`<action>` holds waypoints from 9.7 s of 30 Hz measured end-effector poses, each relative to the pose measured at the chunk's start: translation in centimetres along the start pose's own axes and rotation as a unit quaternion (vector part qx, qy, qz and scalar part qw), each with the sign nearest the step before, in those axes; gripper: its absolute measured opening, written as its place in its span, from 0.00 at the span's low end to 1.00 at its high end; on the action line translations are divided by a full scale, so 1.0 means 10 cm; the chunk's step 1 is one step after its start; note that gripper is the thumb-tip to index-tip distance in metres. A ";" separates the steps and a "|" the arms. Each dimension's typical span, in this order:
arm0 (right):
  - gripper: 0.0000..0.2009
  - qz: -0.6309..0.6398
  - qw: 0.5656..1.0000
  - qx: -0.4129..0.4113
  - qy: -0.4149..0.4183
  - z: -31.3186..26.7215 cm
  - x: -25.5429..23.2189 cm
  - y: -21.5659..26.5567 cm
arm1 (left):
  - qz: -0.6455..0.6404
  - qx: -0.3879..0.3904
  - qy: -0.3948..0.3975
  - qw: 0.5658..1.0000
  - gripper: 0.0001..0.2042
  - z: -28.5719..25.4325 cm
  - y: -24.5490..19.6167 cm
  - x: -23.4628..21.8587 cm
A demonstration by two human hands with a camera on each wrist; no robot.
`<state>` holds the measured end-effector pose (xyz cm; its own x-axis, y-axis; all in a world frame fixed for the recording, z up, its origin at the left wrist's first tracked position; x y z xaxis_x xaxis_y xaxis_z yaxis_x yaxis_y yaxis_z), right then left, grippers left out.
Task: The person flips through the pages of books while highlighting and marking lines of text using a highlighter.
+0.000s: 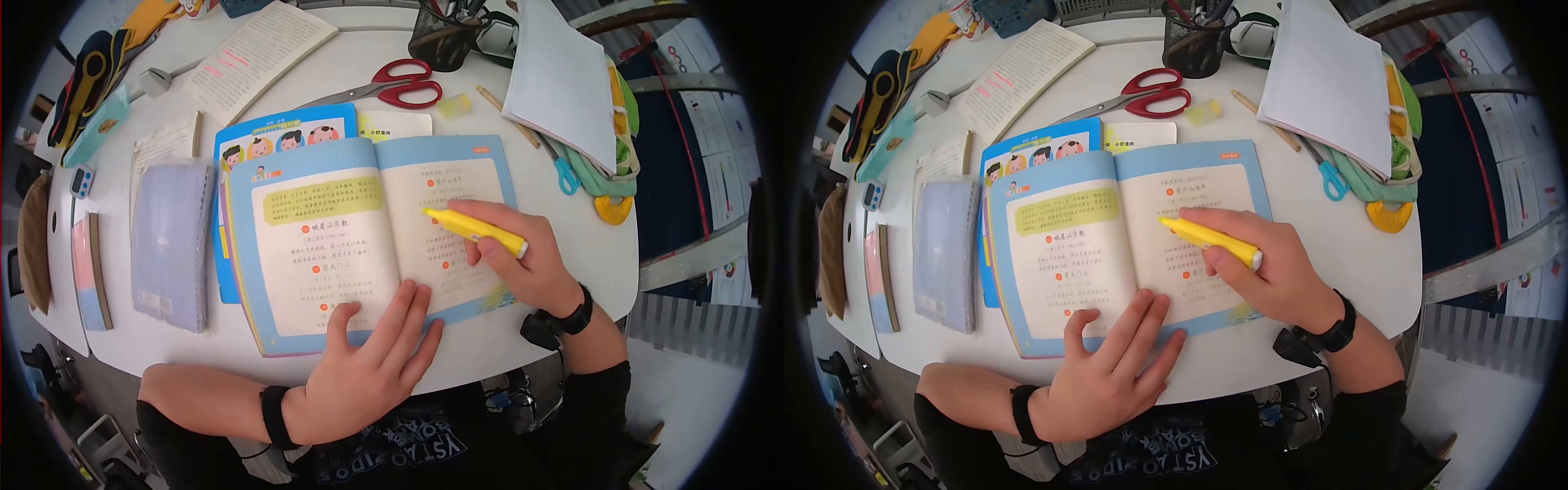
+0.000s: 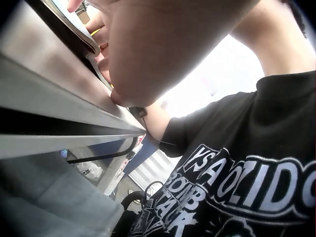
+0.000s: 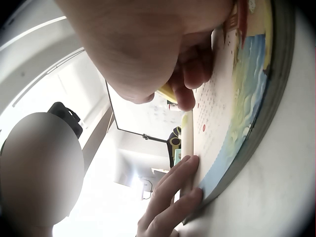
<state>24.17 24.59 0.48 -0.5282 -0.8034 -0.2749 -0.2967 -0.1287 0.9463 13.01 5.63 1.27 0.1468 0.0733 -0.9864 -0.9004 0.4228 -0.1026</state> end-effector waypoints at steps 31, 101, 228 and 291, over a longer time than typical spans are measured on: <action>0.15 -0.125 0.979 0.021 -0.159 -0.07 -0.49 0.02 | -0.015 -0.011 0.018 1.000 0.30 0.04 0.01 0.00; 0.18 -0.264 0.954 -0.141 -0.027 -0.13 -0.31 0.16 | -0.029 -0.007 0.039 0.999 0.31 0.07 0.04 0.02; 0.15 -0.102 0.919 -0.097 -0.369 -0.12 -0.98 -0.10 | -0.037 0.003 0.025 0.999 0.32 0.05 0.02 -0.01; 0.12 -0.108 0.983 -0.085 0.119 -0.21 -0.26 0.17 | -0.002 0.042 0.139 0.989 0.50 -0.05 -0.14 0.05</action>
<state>26.78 25.25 3.14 -0.2610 -0.8571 -0.4441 -0.2330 -0.3905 0.8906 14.20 4.63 0.89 0.0213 -0.1737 -0.9846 -0.8611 0.4972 -0.1064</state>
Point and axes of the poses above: each hand's wrist, its own z-axis towards the middle knuckle, its own x-axis out of the palm, y = z × x, the point moved 6 cm from there along z, towards the middle knuckle, and after that the axes turned 6 degrees about x, right-handed, at the moved point
